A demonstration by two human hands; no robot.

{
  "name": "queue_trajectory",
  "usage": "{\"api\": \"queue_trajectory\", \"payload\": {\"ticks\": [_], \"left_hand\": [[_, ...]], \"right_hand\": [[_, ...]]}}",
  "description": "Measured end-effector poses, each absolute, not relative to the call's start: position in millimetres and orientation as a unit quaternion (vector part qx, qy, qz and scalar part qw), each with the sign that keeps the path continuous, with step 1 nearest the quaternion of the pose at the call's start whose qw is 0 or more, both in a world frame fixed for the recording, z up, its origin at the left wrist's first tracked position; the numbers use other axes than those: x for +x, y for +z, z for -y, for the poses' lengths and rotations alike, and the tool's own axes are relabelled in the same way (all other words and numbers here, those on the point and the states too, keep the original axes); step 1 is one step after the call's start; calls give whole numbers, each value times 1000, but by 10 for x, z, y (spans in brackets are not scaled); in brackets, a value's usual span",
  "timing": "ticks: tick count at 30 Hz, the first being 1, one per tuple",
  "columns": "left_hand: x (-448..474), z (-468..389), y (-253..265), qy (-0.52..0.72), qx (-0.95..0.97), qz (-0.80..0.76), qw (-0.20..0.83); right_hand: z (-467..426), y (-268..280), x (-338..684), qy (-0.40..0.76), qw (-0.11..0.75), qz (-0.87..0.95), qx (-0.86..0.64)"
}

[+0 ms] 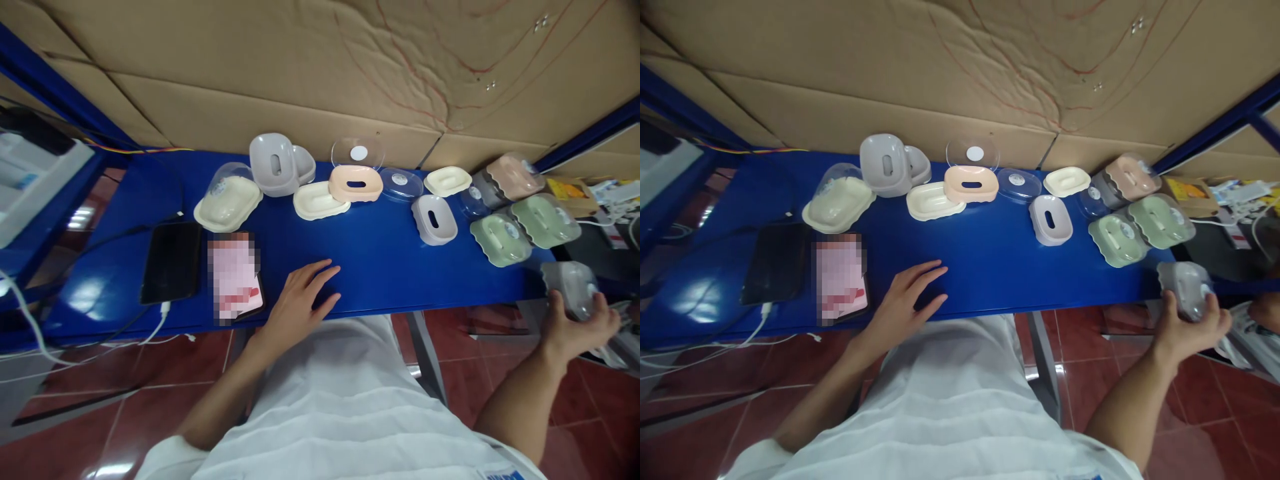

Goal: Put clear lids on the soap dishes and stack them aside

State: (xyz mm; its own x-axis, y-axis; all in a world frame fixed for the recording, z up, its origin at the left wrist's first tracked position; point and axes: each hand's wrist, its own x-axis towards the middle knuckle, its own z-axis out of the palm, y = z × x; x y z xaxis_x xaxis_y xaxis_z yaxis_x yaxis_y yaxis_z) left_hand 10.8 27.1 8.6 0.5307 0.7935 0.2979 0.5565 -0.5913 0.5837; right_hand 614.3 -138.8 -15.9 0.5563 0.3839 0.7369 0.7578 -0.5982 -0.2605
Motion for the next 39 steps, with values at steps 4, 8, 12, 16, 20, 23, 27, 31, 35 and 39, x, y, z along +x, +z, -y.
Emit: {"api": "queue_trajectory", "payload": {"ticks": [4,8,12,16,20,23,27,31,35,39], "left_hand": [[112,-272,79,272,854,-395,202],[111,-267,71,263,857,-396,199],[110,-266,64,254,860,-396,196],[112,-264,69,249,862,-396,194],[111,-259,77,248,863,-396,191],[114,-255,78,246,862,-401,190],[124,-255,77,241,865,-398,187],[126,-258,81,239,865,-400,185],[119,-259,84,239,867,-398,184],[115,-256,75,238,868,-396,182]], "right_hand": [[1026,-137,5920,-278,267,209,-899],[836,-109,5633,-262,216,221,-914],[834,-76,5564,-261,200,211,-920],[900,-38,5541,-247,225,236,-912],[1033,-45,5417,-266,239,263,-896],[1196,-46,5193,-294,242,308,-872],[1390,23,4661,-306,271,379,-830],[1263,153,4161,-247,294,475,-791],[789,275,4111,-240,285,527,-764],[277,330,4310,-196,276,561,-755]]}}
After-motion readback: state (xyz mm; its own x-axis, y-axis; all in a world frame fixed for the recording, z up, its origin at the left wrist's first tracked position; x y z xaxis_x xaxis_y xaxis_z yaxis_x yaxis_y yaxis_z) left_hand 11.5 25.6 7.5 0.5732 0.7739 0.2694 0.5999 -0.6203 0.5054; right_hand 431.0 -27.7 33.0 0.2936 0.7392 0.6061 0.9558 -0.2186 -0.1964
